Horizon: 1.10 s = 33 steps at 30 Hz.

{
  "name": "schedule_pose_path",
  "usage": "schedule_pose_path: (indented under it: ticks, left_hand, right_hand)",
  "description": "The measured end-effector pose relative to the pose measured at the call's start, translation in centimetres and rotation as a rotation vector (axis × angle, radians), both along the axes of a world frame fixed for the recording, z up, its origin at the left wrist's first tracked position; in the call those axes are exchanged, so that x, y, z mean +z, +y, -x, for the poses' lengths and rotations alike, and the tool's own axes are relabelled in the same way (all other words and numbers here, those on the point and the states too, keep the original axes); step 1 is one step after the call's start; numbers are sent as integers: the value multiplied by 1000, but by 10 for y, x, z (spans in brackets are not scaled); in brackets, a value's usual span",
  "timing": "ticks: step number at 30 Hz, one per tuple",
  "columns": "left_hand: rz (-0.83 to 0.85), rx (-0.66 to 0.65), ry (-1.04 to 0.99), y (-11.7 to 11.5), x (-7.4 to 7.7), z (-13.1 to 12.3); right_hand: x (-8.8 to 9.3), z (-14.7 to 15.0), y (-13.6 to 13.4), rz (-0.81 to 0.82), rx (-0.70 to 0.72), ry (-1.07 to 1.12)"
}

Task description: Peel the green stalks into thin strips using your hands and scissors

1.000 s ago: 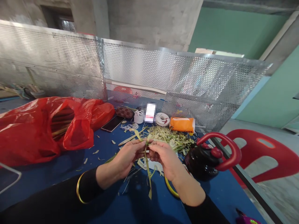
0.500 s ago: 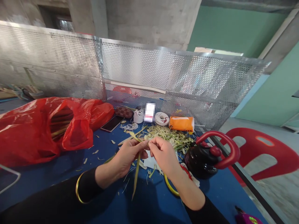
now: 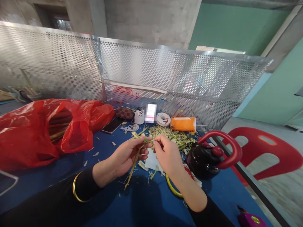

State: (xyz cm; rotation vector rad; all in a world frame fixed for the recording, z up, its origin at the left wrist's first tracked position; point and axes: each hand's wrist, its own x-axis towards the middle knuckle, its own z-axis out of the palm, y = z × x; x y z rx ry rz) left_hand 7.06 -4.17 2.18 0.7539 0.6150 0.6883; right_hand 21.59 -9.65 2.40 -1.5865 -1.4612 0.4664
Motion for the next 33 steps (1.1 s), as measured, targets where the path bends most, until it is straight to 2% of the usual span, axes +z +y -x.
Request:
schedule_pose_path:
  ticks: [3,7,10,13,16,19,21,29,33]
  left_hand:
    - [-79,35,41,-3,-1,-3]
    - [-293,24,206,-7,-4,-5]
    - [-364,-28,302,-7,-6,-5]
    - [-291,-45,276,-7,-7,-4]
    - [-98,-62,150,-4,-6,-4]
    - [73,-93,81,0,-6,-4]
    - [119,-83,81,2,-7,-4]
    - [-27,69,141,-6,-8,-8]
    - [-44,56,129,-8,-7,-7]
  right_hand:
    - [0,0,0,-42,-10,54]
    - [-1,0,2,-103,14,16]
    - [-5,0,4,-14,57,169]
    - [-11,3,7,37,53,399]
    - [-15,6,8,0,39,557]
    - [-15,10,9,-43,29,637]
    - [-14,12,9,-51,29,655]
    - [-20,17,9,-36,52,736]
    - [-21,17,10,-52,24,791]
